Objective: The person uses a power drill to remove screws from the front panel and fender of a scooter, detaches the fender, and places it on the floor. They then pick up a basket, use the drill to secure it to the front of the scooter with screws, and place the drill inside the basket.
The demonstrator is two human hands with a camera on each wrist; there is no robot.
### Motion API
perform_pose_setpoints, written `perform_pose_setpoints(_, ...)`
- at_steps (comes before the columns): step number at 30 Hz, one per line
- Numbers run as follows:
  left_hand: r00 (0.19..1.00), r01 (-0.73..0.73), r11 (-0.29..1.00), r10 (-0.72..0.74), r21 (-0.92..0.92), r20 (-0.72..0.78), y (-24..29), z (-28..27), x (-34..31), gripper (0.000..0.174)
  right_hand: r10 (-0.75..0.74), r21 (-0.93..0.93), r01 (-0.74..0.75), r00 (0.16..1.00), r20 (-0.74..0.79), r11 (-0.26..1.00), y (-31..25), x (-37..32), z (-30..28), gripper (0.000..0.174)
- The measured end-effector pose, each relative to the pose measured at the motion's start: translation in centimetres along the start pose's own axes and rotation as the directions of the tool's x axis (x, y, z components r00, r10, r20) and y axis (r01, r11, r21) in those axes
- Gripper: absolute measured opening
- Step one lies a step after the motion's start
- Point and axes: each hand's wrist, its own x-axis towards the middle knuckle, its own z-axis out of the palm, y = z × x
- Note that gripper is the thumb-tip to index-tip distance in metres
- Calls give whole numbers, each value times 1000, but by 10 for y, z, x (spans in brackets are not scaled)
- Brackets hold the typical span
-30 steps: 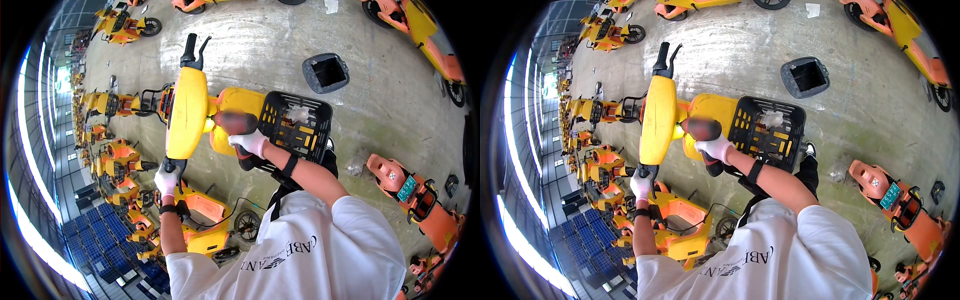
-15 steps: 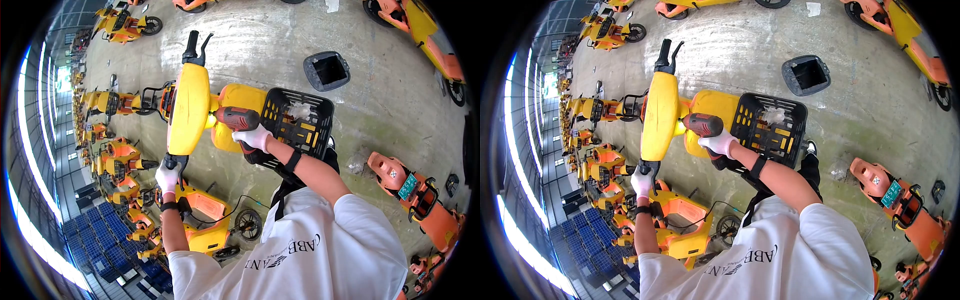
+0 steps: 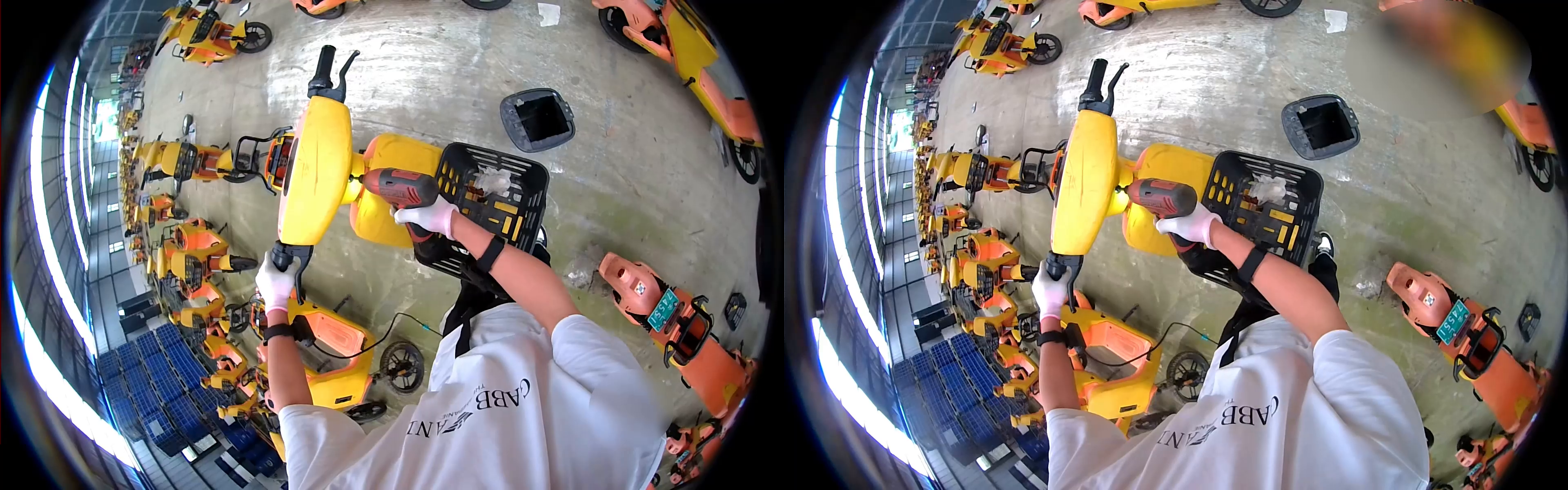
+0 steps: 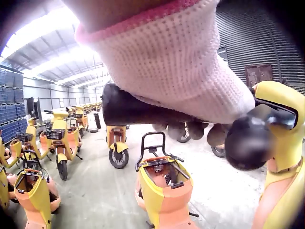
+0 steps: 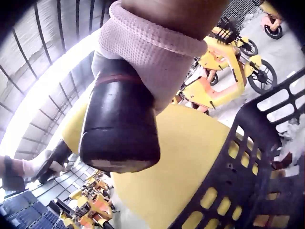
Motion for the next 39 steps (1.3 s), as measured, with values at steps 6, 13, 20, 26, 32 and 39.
perform_pose_setpoints(6, 866, -448, 888, 402, -105, -297, 8, -13, -7, 57, 36, 353, -60, 997, 73, 934, 1, 1, -8, 25)
perform_pose_setpoints(13, 470, -882, 470, 876, -27, -109, 174, -65, 20, 29, -39, 515, -18, 994, 100, 857, 13, 8, -11, 11)
perform_pose_setpoints(20, 684, -657, 436, 687, 615, 244, 210, 79, 82, 26, 44, 398, -60, 998, 50, 916, 29, 19, -13, 10)
perform_pose_setpoints(26, 724, -647, 453, 619, 614, 305, 209, 89, 93, 29, 122, 444, -170, 983, 134, 880, 6, 22, -27, 8)
perform_pose_setpoints(32, 848, -523, 705, 375, 479, 374, 230, 95, 108, 39, 104, 470, -171, 981, 164, 866, 6, 37, -40, 24)
perform_pose_setpoints(39, 840, -542, 603, 368, 585, 399, 227, 116, 114, 40, 177, 484, -239, 969, 170, 842, 0, 36, -43, 23)
